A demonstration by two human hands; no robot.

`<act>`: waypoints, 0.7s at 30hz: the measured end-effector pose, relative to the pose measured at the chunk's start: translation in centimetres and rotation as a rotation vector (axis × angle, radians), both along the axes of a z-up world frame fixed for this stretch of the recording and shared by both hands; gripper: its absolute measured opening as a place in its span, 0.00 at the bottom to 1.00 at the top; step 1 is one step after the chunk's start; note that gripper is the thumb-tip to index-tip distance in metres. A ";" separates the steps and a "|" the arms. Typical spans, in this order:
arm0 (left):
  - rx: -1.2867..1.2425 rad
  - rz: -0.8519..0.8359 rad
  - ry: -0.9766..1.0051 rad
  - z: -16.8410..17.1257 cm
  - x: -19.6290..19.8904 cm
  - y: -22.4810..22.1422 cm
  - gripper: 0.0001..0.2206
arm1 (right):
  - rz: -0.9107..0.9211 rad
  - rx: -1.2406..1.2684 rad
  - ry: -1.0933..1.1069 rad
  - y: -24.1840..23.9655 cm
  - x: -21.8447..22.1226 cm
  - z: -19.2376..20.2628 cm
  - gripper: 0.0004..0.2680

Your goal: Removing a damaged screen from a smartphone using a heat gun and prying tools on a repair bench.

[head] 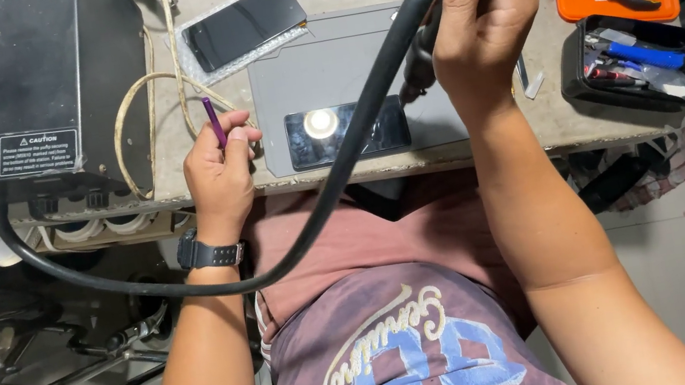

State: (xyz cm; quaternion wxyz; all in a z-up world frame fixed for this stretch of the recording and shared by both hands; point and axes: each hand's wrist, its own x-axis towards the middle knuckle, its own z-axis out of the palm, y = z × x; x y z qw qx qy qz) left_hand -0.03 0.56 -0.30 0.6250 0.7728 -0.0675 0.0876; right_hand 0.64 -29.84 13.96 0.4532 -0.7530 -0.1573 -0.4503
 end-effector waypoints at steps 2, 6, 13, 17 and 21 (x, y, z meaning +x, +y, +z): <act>-0.005 0.001 0.007 0.1 0.0 0.0 0.12 | 0.070 0.055 0.003 1.0 0.1 0.5 0.07; -0.007 0.000 -0.007 0.2 0.0 -0.1 0.11 | 0.132 0.099 0.011 0.8 0.8 -0.5 0.08; -0.005 0.017 0.004 -0.1 0.3 -0.4 0.11 | 0.146 0.131 0.008 1.7 2.2 -1.8 0.11; 0.003 0.018 -0.020 -0.1 0.3 -0.4 0.12 | 0.123 0.085 0.017 3.1 2.7 -1.8 0.12; -0.014 0.004 -0.052 -0.6 0.6 -0.5 0.12 | 0.049 0.035 0.004 4.0 3.3 -2.5 0.15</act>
